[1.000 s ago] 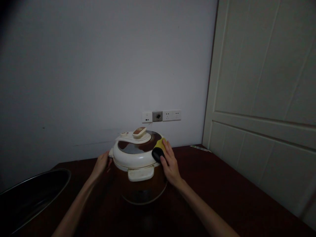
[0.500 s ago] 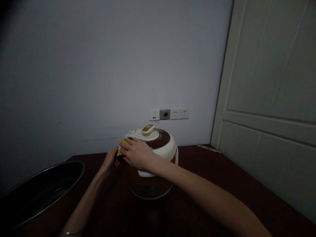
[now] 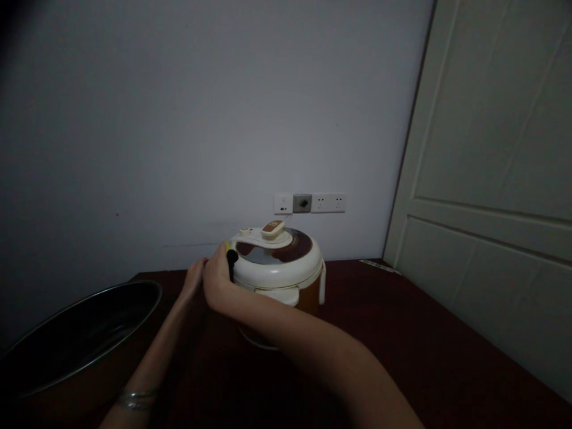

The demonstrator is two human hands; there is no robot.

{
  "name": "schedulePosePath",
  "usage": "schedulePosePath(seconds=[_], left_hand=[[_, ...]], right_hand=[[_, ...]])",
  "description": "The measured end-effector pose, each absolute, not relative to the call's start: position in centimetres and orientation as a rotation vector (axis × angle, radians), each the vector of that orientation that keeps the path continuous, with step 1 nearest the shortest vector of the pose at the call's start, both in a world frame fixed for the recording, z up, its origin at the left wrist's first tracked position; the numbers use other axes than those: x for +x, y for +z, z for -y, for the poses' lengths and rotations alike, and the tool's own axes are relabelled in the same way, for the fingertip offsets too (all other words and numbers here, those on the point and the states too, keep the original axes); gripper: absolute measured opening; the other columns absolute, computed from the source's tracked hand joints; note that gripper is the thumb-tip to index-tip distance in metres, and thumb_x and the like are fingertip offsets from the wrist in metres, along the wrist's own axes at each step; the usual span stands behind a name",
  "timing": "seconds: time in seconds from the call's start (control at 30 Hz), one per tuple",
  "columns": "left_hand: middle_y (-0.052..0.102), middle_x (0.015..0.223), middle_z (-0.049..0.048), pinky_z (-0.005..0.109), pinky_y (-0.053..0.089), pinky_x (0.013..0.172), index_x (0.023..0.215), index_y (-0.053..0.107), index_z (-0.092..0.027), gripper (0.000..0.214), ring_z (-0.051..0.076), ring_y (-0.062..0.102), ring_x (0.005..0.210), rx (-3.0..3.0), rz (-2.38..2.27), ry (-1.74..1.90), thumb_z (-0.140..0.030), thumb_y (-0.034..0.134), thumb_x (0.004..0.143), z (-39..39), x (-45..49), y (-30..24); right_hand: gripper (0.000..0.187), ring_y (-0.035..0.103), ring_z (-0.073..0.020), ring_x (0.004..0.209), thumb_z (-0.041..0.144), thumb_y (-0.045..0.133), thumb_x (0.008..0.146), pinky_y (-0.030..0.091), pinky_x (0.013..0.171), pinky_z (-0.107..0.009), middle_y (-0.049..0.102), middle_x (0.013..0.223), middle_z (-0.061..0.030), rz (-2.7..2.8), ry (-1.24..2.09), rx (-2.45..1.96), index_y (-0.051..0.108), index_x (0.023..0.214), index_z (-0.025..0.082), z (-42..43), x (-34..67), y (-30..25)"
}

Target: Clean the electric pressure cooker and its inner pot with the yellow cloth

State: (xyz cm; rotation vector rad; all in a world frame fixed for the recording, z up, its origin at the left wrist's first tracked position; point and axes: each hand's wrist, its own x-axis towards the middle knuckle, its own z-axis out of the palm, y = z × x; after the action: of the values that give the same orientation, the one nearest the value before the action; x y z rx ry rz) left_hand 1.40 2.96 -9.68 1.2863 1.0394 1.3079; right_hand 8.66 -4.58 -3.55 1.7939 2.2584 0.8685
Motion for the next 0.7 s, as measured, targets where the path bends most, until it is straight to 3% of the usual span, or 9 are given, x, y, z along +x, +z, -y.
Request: schedulePosePath(seconds=[0.1, 0.2, 0.37, 0.53, 0.7], left_hand=[[0.05, 0.041, -0.0032, 0.025, 0.038, 0.048, 0.064, 0.061, -0.017, 0.022, 0.015, 0.048, 0.044, 1.413, -1.119, 1.359, -0.028, 0.042, 0.069, -2.8, 1.2, -9.0], [0.047, 0.039, -0.0044, 0.025, 0.038, 0.05, 0.073, 0.065, -0.015, 0.029, 0.014, 0.047, 0.044, 1.502, -1.098, 1.354, -0.032, 0.042, 0.071, -2.6, 1.2, -8.7], [0.04, 0.036, -0.0069, 0.025, 0.031, 0.043, 0.082, 0.064, -0.013, 0.04, 0.012, 0.038, 0.035, 1.512, -1.037, 1.269, -0.045, 0.043, 0.072, -2.4, 1.9, -9.0], [0.037, 0.037, -0.0089, 0.023, 0.026, 0.04, 0.09, 0.063, -0.012, 0.05, 0.01, 0.034, 0.033, 1.505, -0.982, 1.223, -0.055, 0.045, 0.071, -1.8, 2.7, -9.2], [0.037, 0.039, -0.0081, 0.023, 0.024, 0.041, 0.07, 0.06, -0.015, 0.043, 0.009, 0.033, 0.036, 1.571, -0.929, 1.256, -0.056, 0.051, 0.065, -1.6, 3.0, -9.3]], right_hand=[[0.036, 0.048, -0.035, 0.122, 0.021, 0.047, 0.089, 0.016, 0.107, -0.065, 0.059, 0.124, -0.0195, -2.238, 1.094, 1.828, 0.06, 0.12, 0.008, 5.6, 8.1, -6.0], [0.038, 0.043, -0.0352, 0.126, 0.023, 0.046, 0.09, 0.012, 0.109, -0.062, 0.054, 0.129, -0.0222, -2.273, 1.186, 1.838, 0.059, 0.121, 0.004, 6.6, 8.3, -7.6], [0.038, 0.038, -0.0333, 0.13, 0.024, 0.048, 0.09, 0.024, 0.108, -0.055, 0.052, 0.131, -0.0197, -2.344, 1.152, 1.789, 0.059, 0.12, 0.004, 9.0, 9.7, -7.4], [0.034, 0.042, -0.0332, 0.127, 0.018, 0.052, 0.087, 0.036, 0.102, -0.05, 0.054, 0.128, -0.0223, -2.494, 1.078, 1.754, 0.062, 0.115, 0.001, 11.2, 10.7, -7.5], [0.035, 0.043, -0.0351, 0.126, 0.018, 0.052, 0.086, 0.039, 0.1, -0.048, 0.054, 0.127, -0.0225, -2.483, 1.125, 1.733, 0.062, 0.114, 0.0, 12.4, 11.0, -8.6]])
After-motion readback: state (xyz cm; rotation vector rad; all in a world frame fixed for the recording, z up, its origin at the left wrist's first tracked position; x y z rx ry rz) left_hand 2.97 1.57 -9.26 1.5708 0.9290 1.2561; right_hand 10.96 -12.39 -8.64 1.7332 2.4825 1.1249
